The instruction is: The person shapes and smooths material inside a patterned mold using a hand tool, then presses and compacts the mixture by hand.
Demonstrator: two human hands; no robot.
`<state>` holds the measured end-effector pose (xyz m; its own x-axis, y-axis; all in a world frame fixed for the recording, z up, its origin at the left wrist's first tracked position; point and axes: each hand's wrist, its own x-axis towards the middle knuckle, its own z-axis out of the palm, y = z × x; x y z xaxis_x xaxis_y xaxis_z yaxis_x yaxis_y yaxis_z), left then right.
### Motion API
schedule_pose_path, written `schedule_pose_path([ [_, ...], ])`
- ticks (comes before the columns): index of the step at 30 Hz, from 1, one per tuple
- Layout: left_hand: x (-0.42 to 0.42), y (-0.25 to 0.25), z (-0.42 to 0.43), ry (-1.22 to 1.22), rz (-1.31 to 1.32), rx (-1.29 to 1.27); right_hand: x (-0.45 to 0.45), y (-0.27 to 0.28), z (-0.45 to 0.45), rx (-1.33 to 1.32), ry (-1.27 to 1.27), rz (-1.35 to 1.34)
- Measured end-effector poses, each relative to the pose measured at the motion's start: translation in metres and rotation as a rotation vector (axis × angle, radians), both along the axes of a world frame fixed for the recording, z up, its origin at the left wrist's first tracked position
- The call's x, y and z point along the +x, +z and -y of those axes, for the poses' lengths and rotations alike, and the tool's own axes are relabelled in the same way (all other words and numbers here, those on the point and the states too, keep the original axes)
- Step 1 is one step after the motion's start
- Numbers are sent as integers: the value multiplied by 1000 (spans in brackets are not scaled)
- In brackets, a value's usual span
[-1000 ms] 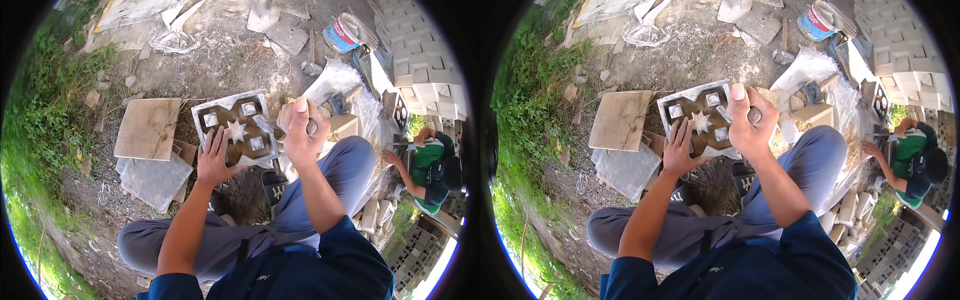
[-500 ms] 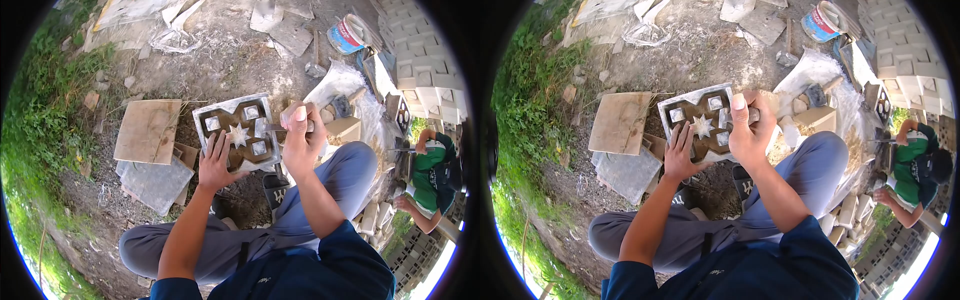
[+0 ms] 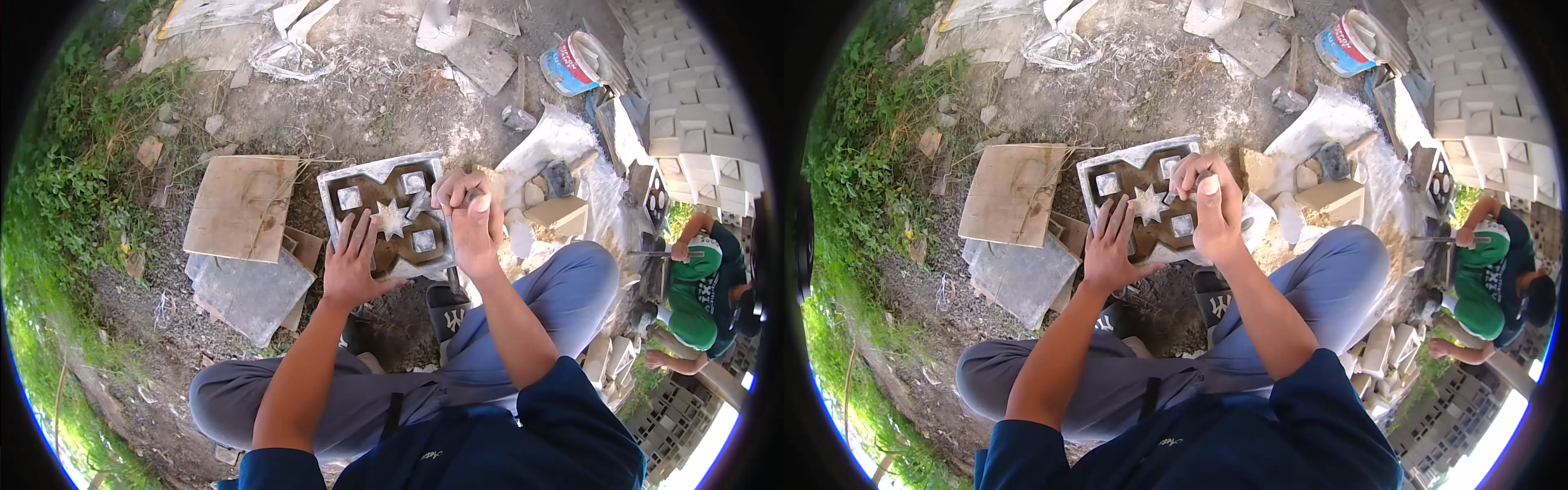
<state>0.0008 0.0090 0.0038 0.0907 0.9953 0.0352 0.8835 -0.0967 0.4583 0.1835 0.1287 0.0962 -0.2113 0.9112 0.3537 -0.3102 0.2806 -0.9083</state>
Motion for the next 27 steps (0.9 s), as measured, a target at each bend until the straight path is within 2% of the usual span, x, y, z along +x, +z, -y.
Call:
schedule_pose_path([
  [2, 1, 5, -1, -2, -64, -96, 4, 10, -2, -55, 36, 20],
  [4, -3, -1, -3, -4, -35, -46, 3, 15, 4, -36, 14, -41],
  [6, -2, -7, 4, 1, -13, -17, 8, 16, 12, 150, 34, 44],
  [7, -2, -7, 6, 2, -10, -17, 5, 6, 10, 29, 70, -15],
  [11, -3, -7, 5, 0, -20, -24, 15, 11, -4, -54, 55, -99],
  [14, -3, -2, 4, 5, -19, -46, 17, 13, 5, 87, 150, -22],
  [16, 0, -6, 7, 4, 27, -4, 12, 12, 3, 28, 101, 8],
  [18, -1, -3, 3, 11, -9, -78, 12, 22, -5, -47, 106, 2],
  [22, -2, -6, 5, 6, 16, -35, 9, 21, 9, 53, 50, -23],
  [23, -2, -9, 5, 5, 19, -15, 6, 4, 5, -49, 55, -49],
  [27, -2, 2, 1, -10, -42, -26, 3, 14, -4, -63, 63, -26],
])
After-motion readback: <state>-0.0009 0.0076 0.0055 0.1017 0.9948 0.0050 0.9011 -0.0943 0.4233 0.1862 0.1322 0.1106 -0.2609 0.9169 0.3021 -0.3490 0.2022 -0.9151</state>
